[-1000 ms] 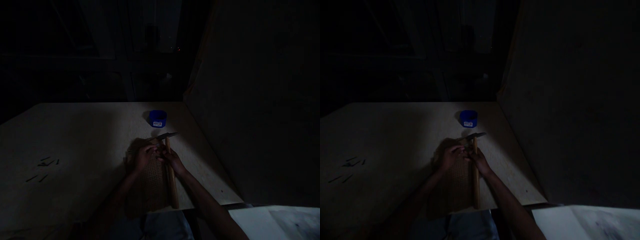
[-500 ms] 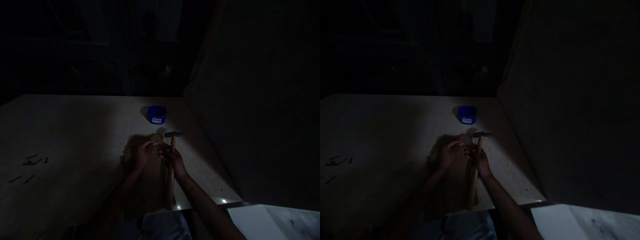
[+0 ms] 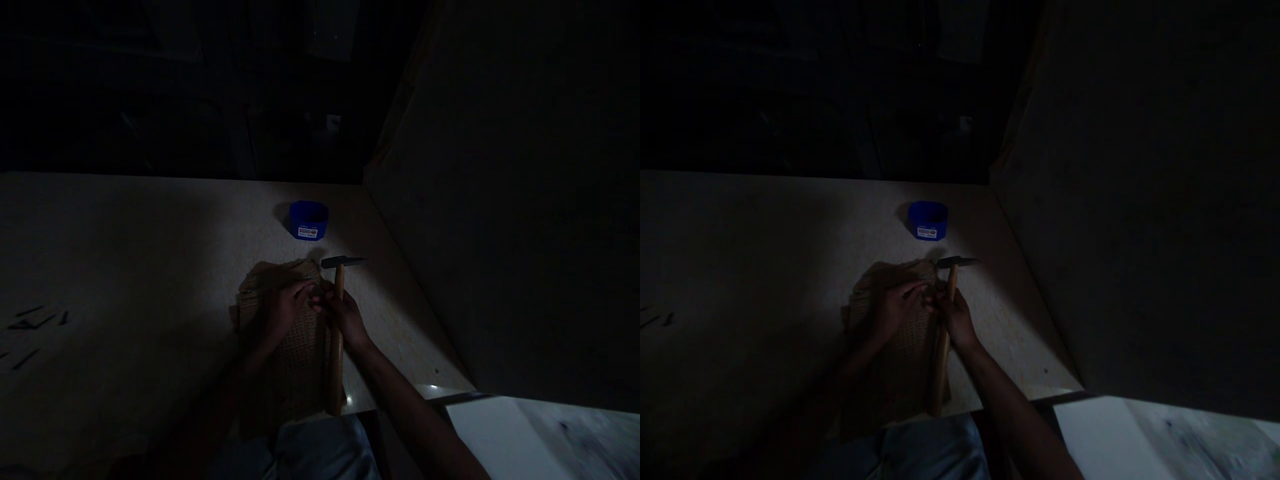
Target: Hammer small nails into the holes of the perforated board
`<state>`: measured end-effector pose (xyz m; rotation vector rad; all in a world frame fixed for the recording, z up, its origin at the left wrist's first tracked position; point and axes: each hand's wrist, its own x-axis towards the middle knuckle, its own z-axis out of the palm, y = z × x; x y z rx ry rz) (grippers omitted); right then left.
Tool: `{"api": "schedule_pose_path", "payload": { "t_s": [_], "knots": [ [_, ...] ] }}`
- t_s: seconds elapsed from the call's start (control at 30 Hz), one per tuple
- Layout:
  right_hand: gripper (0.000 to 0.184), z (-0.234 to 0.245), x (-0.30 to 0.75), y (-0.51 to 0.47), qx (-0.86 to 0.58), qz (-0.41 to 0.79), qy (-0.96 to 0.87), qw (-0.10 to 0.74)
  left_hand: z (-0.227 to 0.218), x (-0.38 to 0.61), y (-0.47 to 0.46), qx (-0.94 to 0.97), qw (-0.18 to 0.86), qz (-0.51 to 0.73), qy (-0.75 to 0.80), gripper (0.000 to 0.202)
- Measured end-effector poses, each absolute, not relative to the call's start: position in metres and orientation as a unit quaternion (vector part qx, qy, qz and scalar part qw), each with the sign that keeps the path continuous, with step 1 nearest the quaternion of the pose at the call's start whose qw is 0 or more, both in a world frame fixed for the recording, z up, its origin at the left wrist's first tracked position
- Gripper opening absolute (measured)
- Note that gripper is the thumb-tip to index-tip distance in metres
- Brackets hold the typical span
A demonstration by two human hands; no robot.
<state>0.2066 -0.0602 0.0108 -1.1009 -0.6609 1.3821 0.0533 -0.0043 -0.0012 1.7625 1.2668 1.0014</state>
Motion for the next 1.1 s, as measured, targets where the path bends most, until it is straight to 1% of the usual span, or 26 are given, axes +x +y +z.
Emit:
{"api": "schedule_pose_path", "payload": {
  "t_s": [0.07,0.2,0.37,0.53,0.67,0.93,1.1],
  "knots": [
    [0.048,0.011,0.206,-0.060,-0.473,0.590,-0.287,0.588,-0.002,0.053,-0.004,0.689,0.364,0.388,0.493,0.023],
    [0.049,0.013,0.205,-0.060,-0.471,0.589,-0.299,0.585,0.002,0.052,-0.004,0.655,0.403,0.405,0.495,0.030],
    [0.046,0.017,0.206,-0.061,-0.476,0.584,-0.315,0.578,0.010,0.052,-0.004,0.637,0.446,0.404,0.482,0.023],
    [0.046,0.015,0.205,-0.061,-0.475,0.585,-0.311,0.579,0.013,0.052,-0.002,0.670,0.414,0.408,0.462,0.019],
    [0.049,0.015,0.204,-0.061,-0.477,0.582,-0.313,0.579,0.009,0.053,0.000,0.674,0.413,0.399,0.465,0.020],
    [0.043,0.013,0.203,-0.060,-0.470,0.581,-0.304,0.590,0.004,0.053,0.002,0.702,0.381,0.391,0.457,0.020],
    [0.046,0.011,0.203,-0.060,-0.474,0.574,-0.327,0.582,-0.002,0.052,0.003,0.730,0.354,0.390,0.436,0.022]
  ]
}}
